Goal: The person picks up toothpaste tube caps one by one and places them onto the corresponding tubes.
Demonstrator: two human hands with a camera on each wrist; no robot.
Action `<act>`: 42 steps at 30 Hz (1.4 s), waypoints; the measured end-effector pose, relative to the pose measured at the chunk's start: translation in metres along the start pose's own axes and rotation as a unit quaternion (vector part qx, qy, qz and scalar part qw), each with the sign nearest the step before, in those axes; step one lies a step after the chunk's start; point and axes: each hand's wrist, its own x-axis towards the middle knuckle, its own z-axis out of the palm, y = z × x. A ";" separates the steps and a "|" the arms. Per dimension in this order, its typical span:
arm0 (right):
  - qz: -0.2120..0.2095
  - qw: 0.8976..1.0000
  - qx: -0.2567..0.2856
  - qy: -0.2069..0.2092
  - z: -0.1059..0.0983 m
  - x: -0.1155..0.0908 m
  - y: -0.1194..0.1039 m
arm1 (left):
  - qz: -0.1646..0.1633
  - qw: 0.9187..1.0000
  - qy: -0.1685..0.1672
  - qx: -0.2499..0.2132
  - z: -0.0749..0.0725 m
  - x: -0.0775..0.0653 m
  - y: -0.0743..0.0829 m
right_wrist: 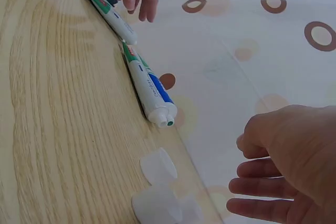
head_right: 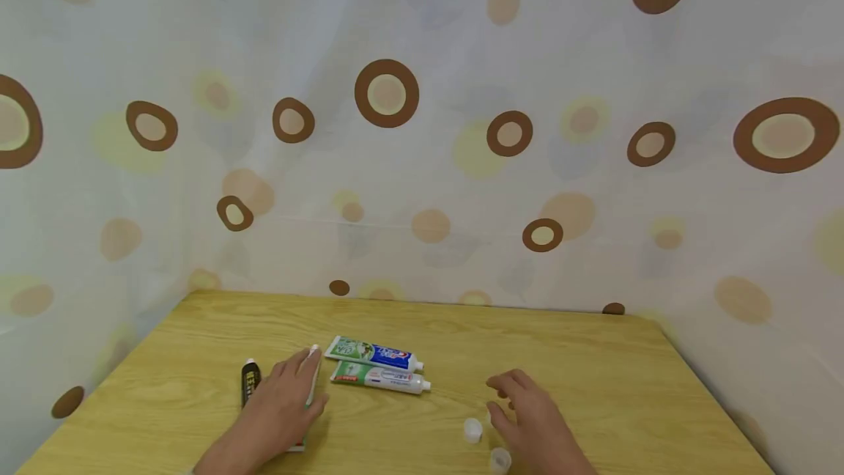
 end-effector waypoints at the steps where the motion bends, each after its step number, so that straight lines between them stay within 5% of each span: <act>1: -0.015 1.000 0.003 -0.005 0.002 0.000 0.001 | -0.007 1.000 -0.002 -0.002 0.000 0.001 0.001; 6: -0.046 0.998 0.033 -0.038 0.006 0.002 -0.001 | -0.056 0.997 -0.027 -0.035 0.001 0.004 0.004; 16: 0.006 0.994 0.023 -0.108 0.009 0.004 -0.011 | -0.095 0.991 -0.047 -0.077 0.005 0.006 0.001; 24: 0.049 0.988 0.006 -0.145 0.020 0.002 -0.012 | -0.073 0.996 -0.023 -0.045 0.011 0.007 0.000; 33: -0.005 0.989 0.023 -0.148 0.025 -0.001 -0.006 | -0.070 0.997 -0.019 -0.022 0.014 0.006 0.000; 38: -0.012 0.991 0.003 -0.135 0.026 -0.002 -0.006 | -0.092 0.992 -0.055 -0.070 0.012 0.010 -0.001; 42: -0.015 0.992 -0.003 -0.126 0.027 -0.002 -0.006 | -0.130 0.979 -0.100 -0.122 0.010 0.013 -0.002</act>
